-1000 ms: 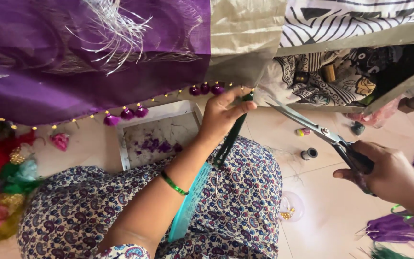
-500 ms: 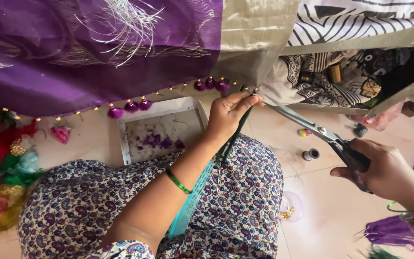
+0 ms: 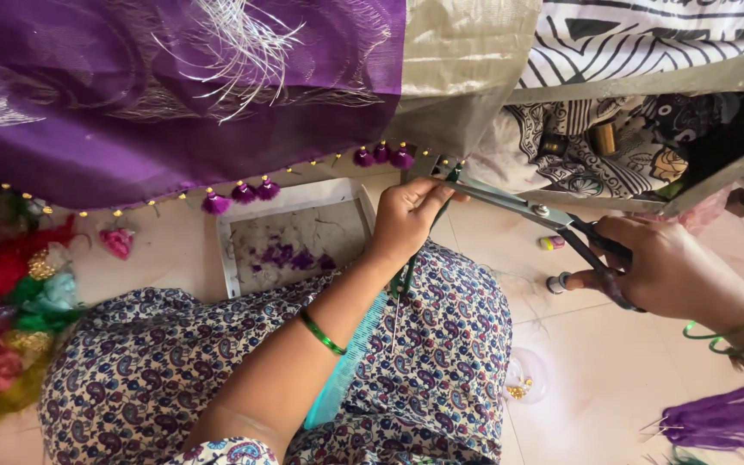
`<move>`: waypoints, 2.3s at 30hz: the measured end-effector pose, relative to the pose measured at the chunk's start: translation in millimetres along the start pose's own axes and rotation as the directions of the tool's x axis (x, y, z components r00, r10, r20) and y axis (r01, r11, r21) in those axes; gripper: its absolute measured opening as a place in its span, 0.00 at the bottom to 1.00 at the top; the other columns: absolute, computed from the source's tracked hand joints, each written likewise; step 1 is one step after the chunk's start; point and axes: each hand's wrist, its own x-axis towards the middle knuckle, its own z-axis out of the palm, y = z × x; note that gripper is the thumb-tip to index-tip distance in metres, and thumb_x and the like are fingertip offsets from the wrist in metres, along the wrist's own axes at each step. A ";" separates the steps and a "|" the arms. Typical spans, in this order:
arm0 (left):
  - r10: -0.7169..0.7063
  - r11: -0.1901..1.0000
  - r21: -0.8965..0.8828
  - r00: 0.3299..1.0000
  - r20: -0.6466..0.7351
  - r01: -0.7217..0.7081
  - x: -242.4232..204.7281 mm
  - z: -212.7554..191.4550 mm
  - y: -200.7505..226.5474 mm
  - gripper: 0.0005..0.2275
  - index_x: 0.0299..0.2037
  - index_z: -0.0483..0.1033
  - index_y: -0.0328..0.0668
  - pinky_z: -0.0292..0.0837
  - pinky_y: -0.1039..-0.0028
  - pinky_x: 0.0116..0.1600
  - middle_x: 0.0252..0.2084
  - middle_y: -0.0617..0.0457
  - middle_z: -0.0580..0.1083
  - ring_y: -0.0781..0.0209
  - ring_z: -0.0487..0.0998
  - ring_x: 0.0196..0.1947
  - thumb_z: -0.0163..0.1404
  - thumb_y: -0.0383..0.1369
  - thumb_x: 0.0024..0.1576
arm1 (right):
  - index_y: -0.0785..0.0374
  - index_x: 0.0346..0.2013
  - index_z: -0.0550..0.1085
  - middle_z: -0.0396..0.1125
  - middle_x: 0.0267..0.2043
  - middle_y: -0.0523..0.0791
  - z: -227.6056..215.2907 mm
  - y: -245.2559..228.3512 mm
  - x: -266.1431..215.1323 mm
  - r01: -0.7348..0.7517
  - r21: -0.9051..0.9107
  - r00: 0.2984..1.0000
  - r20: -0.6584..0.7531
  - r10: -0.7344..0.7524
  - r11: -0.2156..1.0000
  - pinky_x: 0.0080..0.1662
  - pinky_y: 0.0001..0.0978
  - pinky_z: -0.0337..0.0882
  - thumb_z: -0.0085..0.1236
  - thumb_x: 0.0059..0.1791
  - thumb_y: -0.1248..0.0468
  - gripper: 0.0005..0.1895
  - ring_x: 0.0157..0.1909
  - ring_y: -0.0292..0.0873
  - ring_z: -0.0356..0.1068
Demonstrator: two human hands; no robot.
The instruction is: Sewing decorative pompoms and threads onto the border of a purple fabric.
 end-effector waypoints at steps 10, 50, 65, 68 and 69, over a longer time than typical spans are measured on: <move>-0.018 1.000 0.012 1.000 -0.012 0.018 0.0 2.3 1.8 0.08 0.39 0.84 0.34 0.76 0.79 0.45 0.37 0.53 0.83 0.71 0.82 0.37 0.51 0.28 0.64 | 0.67 0.20 0.66 0.61 0.17 0.53 4.7 -12.9 -0.9 0.005 -0.023 1.000 0.027 -0.004 1.000 0.29 0.48 0.63 0.76 0.34 0.48 0.30 0.22 0.56 0.61; -0.200 0.826 0.479 0.949 -0.244 0.298 -35.5 -155.9 -22.4 0.17 0.53 0.79 0.42 0.76 0.66 0.56 0.50 0.48 0.80 0.54 0.82 0.50 0.58 0.41 0.57 | 0.60 0.47 0.81 0.74 0.40 0.45 220.3 -79.8 57.4 0.390 0.206 0.897 -0.303 -0.321 0.897 0.42 0.35 0.77 0.55 0.44 0.75 0.18 0.39 0.45 0.74; -0.163 0.792 0.611 0.963 0.213 0.000 -90.7 -134.9 73.9 0.10 0.39 0.77 0.37 0.70 0.60 0.55 0.34 0.45 0.75 0.51 0.80 0.40 0.51 0.36 0.63 | 0.70 0.44 0.71 0.71 0.46 0.54 102.9 -179.6 92.5 0.376 0.863 0.893 -0.435 0.118 0.339 0.35 0.33 0.79 0.51 0.56 0.68 0.06 0.40 0.51 0.76; -0.141 0.696 0.707 0.943 0.303 -0.123 -106.2 -143.3 51.5 0.10 0.33 0.76 0.36 0.65 0.53 0.63 0.27 0.45 0.73 0.49 0.79 0.36 0.52 0.34 0.62 | 0.68 0.56 0.63 0.72 0.42 0.55 81.9 -134.9 61.1 0.537 0.827 0.793 -0.563 0.235 0.168 0.32 0.37 0.79 0.43 0.62 0.66 0.11 0.38 0.53 0.78; -0.104 0.638 0.742 0.932 0.348 -0.206 -111.6 -147.0 41.8 0.10 0.31 0.76 0.36 0.62 0.51 0.68 0.24 0.45 0.73 0.49 0.78 0.35 0.53 0.34 0.62 | 0.67 0.63 0.62 0.71 0.41 0.55 75.0 -115.8 49.8 0.642 0.735 0.687 -0.678 0.262 0.219 0.32 0.40 0.77 0.43 0.63 0.65 0.15 0.34 0.53 0.76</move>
